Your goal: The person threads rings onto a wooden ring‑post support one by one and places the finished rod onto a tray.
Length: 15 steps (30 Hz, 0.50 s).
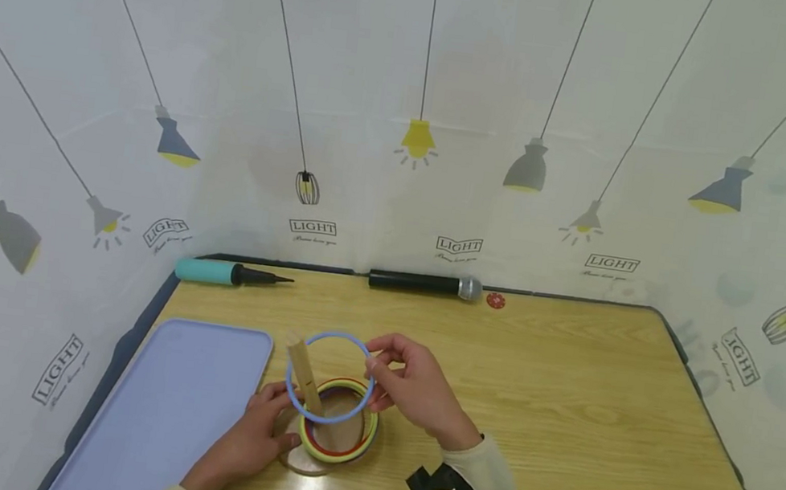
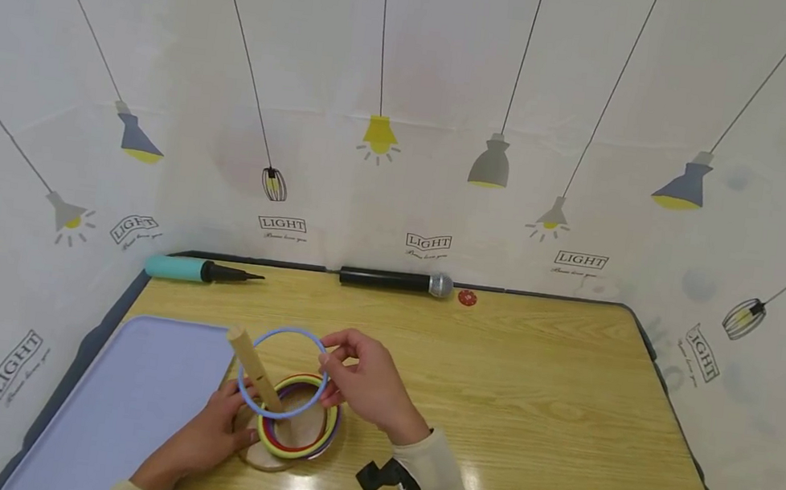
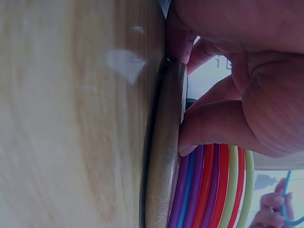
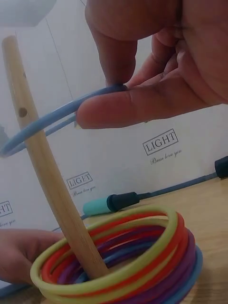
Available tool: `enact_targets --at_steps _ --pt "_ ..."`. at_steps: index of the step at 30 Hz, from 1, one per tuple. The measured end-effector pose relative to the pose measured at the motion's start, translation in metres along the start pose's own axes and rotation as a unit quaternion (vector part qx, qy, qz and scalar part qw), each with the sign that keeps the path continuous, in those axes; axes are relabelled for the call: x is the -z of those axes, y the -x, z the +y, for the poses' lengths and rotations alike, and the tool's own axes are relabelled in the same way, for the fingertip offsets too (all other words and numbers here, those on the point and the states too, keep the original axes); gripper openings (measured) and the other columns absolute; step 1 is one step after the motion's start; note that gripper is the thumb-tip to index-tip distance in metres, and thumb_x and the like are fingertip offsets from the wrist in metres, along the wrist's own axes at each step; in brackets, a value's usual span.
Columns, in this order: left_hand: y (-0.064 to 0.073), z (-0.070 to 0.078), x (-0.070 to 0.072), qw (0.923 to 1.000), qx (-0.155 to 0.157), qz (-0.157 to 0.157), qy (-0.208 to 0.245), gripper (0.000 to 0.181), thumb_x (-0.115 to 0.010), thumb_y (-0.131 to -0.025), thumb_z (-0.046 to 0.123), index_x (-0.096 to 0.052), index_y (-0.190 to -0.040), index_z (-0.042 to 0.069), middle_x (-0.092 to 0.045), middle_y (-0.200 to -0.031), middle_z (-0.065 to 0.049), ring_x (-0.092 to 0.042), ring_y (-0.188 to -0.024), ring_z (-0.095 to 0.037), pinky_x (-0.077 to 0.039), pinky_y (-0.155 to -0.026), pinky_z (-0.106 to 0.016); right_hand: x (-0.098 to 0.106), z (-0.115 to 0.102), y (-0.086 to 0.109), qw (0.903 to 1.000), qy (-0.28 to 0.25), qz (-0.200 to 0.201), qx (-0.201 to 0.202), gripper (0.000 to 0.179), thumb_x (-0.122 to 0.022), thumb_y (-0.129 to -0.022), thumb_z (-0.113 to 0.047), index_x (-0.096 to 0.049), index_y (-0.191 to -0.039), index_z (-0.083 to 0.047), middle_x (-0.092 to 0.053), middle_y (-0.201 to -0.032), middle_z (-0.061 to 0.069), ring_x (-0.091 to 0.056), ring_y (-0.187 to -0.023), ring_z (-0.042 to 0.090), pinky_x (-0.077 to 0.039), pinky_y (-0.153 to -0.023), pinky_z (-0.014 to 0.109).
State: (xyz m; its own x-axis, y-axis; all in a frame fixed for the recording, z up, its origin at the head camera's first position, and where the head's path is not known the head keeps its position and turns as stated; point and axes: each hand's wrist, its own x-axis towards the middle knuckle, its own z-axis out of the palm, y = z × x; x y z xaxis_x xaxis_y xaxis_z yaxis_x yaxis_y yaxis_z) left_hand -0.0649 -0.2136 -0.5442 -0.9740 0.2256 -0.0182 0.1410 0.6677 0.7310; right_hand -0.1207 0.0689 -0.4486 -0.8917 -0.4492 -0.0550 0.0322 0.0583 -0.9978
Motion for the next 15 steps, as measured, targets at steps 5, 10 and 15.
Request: enact_targets --at_steps 5,10,15 --pt "-0.001 -0.001 -0.001 1.0000 0.007 -0.006 0.001 0.060 -0.085 -0.081 0.004 -0.067 -0.138 0.010 -0.053 -0.146 -0.017 -0.040 -0.141 -0.046 -0.034 -0.115 -0.065 0.002 0.021 0.000 0.9997 0.013 0.001 -0.018 0.023 -0.063 -0.107 -0.012 -0.063 -0.126 0.001 -0.062 -0.096 0.017 -0.069 -0.061 0.018 -0.064 -0.061 0.043" --pt "-0.002 -0.001 -0.001 0.9999 0.012 -0.007 0.001 0.067 -0.084 -0.081 0.003 -0.063 -0.145 0.006 -0.052 -0.147 -0.016 -0.039 -0.142 -0.045 -0.033 -0.116 -0.063 0.003 0.040 -0.001 0.9991 0.028 0.006 -0.030 0.021 -0.063 -0.106 -0.010 -0.063 -0.122 0.004 -0.062 -0.094 0.014 -0.068 -0.058 0.018 -0.063 -0.063 0.056" --pt "-0.001 0.000 -0.001 1.0000 0.004 -0.004 0.001 0.066 -0.085 -0.079 0.003 -0.064 -0.141 0.001 -0.053 -0.147 -0.019 -0.041 -0.141 -0.046 -0.034 -0.115 -0.062 0.000 0.055 -0.002 0.9974 0.063 0.004 -0.033 0.017 -0.063 -0.105 -0.010 -0.066 -0.117 0.002 -0.064 -0.091 0.011 -0.070 -0.055 0.026 -0.062 -0.061 0.058"
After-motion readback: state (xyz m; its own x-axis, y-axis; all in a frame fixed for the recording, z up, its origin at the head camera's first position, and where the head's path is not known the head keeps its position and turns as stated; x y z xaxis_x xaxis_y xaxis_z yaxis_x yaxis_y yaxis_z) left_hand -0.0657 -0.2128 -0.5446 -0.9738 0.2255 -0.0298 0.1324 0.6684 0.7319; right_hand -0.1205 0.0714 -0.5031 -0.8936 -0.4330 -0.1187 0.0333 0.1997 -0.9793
